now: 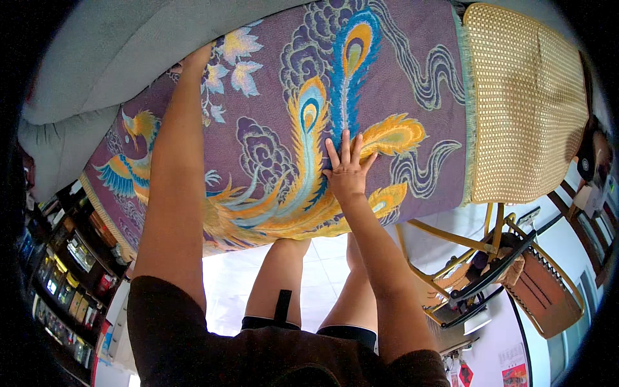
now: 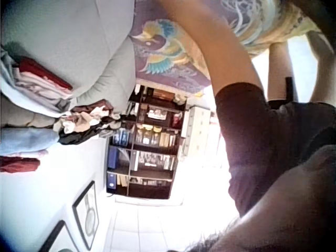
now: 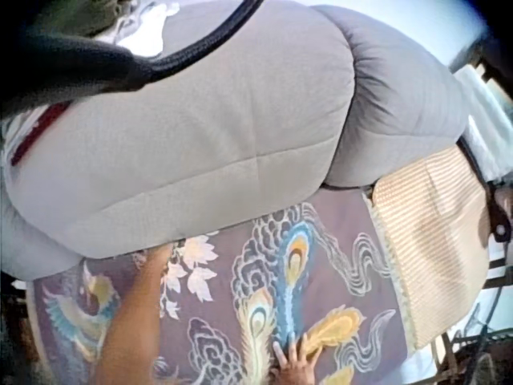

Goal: The person unfolds a bamboo mat and spreads it over a couch before placing a decorative fabric cover on top and smoothing it out by hand.

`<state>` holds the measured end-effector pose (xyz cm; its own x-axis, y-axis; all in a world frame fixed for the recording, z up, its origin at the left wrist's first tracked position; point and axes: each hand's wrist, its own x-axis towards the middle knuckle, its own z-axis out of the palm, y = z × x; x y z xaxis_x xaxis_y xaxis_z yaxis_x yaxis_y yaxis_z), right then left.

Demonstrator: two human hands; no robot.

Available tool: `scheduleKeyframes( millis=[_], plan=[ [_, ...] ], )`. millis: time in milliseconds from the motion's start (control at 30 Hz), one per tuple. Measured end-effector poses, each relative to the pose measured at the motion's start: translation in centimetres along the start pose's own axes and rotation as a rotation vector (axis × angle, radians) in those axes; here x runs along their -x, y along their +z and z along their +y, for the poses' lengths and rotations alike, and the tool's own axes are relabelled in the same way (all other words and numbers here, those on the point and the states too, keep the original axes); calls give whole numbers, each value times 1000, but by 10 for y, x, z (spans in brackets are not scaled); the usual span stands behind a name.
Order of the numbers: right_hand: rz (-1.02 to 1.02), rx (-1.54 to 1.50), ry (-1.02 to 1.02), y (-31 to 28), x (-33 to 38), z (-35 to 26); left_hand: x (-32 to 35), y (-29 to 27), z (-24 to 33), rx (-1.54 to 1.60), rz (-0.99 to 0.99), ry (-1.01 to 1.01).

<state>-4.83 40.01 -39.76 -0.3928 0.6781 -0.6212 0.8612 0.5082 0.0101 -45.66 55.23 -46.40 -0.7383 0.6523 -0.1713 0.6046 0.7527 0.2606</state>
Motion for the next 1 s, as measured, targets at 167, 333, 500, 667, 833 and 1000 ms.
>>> scheduleKeyframes(
  millis=[167, 333, 500, 667, 833, 1000],
  plan=[
    [-13, 6, 0, -7, -2, -7, 10, 15, -30, -245, 186, 123],
    [-44, 20, -6, -6, -2, -7, 45, 33, -23, 62, 363, 569],
    [5, 25, -6, -3, 1, -6, 30, 17, 13, -97, 153, 326],
    [26, 41, -17, -1, 1, -7, 25, 2, 4, -228, -34, 305],
    [56, 55, -33, -3, 5, -5, 103, 7, -12, -326, 84, 794],
    [157, -18, -105, 6, 13, 6, 284, 26, -32, -177, -158, 705]
  ],
)
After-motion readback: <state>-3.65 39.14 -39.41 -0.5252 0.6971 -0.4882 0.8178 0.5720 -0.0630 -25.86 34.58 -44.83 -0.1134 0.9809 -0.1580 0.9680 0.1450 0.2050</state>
